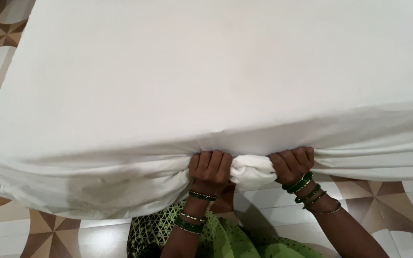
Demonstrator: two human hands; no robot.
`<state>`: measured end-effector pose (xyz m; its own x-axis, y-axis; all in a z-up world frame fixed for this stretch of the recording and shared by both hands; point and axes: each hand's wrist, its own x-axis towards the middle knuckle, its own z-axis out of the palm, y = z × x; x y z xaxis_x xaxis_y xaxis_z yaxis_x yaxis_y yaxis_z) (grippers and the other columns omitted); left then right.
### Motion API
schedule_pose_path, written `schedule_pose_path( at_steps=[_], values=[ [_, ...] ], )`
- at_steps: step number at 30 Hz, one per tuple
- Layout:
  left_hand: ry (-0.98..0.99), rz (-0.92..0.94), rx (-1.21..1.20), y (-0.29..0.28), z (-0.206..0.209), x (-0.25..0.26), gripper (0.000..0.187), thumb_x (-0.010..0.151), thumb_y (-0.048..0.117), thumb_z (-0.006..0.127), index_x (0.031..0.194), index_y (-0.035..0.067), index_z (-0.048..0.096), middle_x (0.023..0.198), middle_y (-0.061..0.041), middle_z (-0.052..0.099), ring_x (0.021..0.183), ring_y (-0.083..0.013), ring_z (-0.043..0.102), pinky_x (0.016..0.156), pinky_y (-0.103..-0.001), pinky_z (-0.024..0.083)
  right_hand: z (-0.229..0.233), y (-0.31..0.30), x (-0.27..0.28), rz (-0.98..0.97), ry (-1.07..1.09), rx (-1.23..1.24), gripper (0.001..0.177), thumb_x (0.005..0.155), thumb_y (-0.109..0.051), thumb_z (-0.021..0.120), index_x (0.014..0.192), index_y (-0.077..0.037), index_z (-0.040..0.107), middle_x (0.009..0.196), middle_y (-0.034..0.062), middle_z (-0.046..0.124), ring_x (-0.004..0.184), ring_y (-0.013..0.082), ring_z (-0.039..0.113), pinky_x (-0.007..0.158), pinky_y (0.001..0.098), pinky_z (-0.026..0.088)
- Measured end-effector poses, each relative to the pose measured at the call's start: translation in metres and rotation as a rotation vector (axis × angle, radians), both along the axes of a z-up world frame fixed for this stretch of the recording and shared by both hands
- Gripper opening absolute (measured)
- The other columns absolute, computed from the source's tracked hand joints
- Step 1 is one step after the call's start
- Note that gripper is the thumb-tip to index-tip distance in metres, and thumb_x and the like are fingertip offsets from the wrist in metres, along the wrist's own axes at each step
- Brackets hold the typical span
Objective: The person smooths a white sheet over a bed and tucks the edges of the sheet under the mattress by hand.
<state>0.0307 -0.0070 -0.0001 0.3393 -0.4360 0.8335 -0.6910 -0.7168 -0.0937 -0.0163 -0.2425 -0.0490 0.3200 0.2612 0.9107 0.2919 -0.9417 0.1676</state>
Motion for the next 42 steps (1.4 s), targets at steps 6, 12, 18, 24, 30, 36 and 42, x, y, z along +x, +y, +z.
schedule_pose_path(
  at_steps=[6, 12, 18, 24, 30, 36, 42],
  values=[
    [0.110, -0.068, -0.065, -0.002, 0.006, -0.006, 0.019, 0.077, 0.026, 0.067, 0.084, 0.009, 0.063, 0.079, -0.006, 0.056, 0.075, -0.0254, 0.053, 0.070, -0.042, 0.042, 0.019, 0.011, -0.010, 0.015, 0.073, 0.054, 0.023, 0.081, -0.033, 0.075, 0.083, -0.011, 0.068, 0.076, 0.0015, 0.057, 0.072, 0.0247, 0.050, 0.070, 0.0415, 0.038],
    [0.104, -0.055, -0.148, -0.018, 0.013, -0.037, 0.039, 0.086, 0.033, 0.073, 0.121, 0.017, 0.066, 0.112, -0.004, 0.061, 0.106, -0.0242, 0.054, 0.096, -0.050, 0.038, 0.045, 0.024, -0.029, 0.037, 0.204, 0.103, 0.029, 0.081, -0.030, 0.079, 0.097, -0.006, 0.071, 0.095, 0.0050, 0.066, 0.086, 0.0260, 0.058, 0.080, 0.0431, 0.042],
    [0.137, -0.079, -0.073, -0.046, 0.018, -0.064, 0.038, 0.094, 0.010, 0.068, 0.132, 0.012, 0.069, 0.120, -0.007, 0.062, 0.116, -0.0238, 0.055, 0.102, -0.044, 0.046, 0.048, 0.026, -0.034, 0.045, 0.198, 0.086, 0.018, 0.091, -0.014, 0.068, 0.103, -0.002, 0.070, 0.103, 0.0087, 0.069, 0.095, 0.0268, 0.062, 0.088, 0.0459, 0.048],
    [0.181, -0.140, -0.115, -0.045, 0.016, -0.035, 0.014, 0.090, 0.007, 0.069, 0.104, 0.005, 0.069, 0.094, -0.008, 0.060, 0.090, -0.0243, 0.056, 0.080, -0.040, 0.047, 0.042, 0.020, -0.027, 0.037, 0.272, 0.008, 0.012, 0.089, -0.010, 0.071, 0.101, -0.005, 0.073, 0.090, 0.0045, 0.066, 0.080, 0.0235, 0.056, 0.074, 0.0409, 0.045],
    [0.025, -0.206, 0.016, -0.037, 0.010, -0.013, 0.010, 0.086, 0.007, 0.069, 0.079, 0.011, 0.063, 0.075, -0.002, 0.052, 0.070, -0.0192, 0.050, 0.067, -0.035, 0.045, 0.031, 0.011, -0.010, 0.077, 0.154, -0.059, 0.020, 0.090, -0.028, 0.068, 0.095, -0.009, 0.071, 0.077, 0.0033, 0.060, 0.067, 0.0235, 0.051, 0.066, 0.0391, 0.038],
    [-0.120, -0.208, 0.068, -0.033, 0.003, -0.003, 0.022, 0.086, 0.005, 0.070, 0.071, 0.016, 0.058, 0.071, 0.003, 0.052, 0.065, -0.0132, 0.049, 0.061, -0.029, 0.040, 0.013, 0.003, -0.001, 0.109, 0.048, -0.137, 0.028, 0.095, -0.039, 0.060, 0.093, -0.012, 0.068, 0.074, -0.0008, 0.058, 0.065, 0.0192, 0.051, 0.063, 0.0373, 0.034],
    [-0.165, -0.216, 0.044, -0.036, -0.002, 0.000, 0.025, 0.092, 0.009, 0.070, 0.070, 0.016, 0.058, 0.072, 0.005, 0.054, 0.065, -0.0115, 0.048, 0.060, -0.028, 0.039, 0.011, 0.003, -0.003, 0.109, 0.070, -0.137, 0.024, 0.095, -0.036, 0.063, 0.094, -0.013, 0.068, 0.076, -0.0025, 0.059, 0.067, 0.0180, 0.052, 0.065, 0.0377, 0.034]
  ],
)
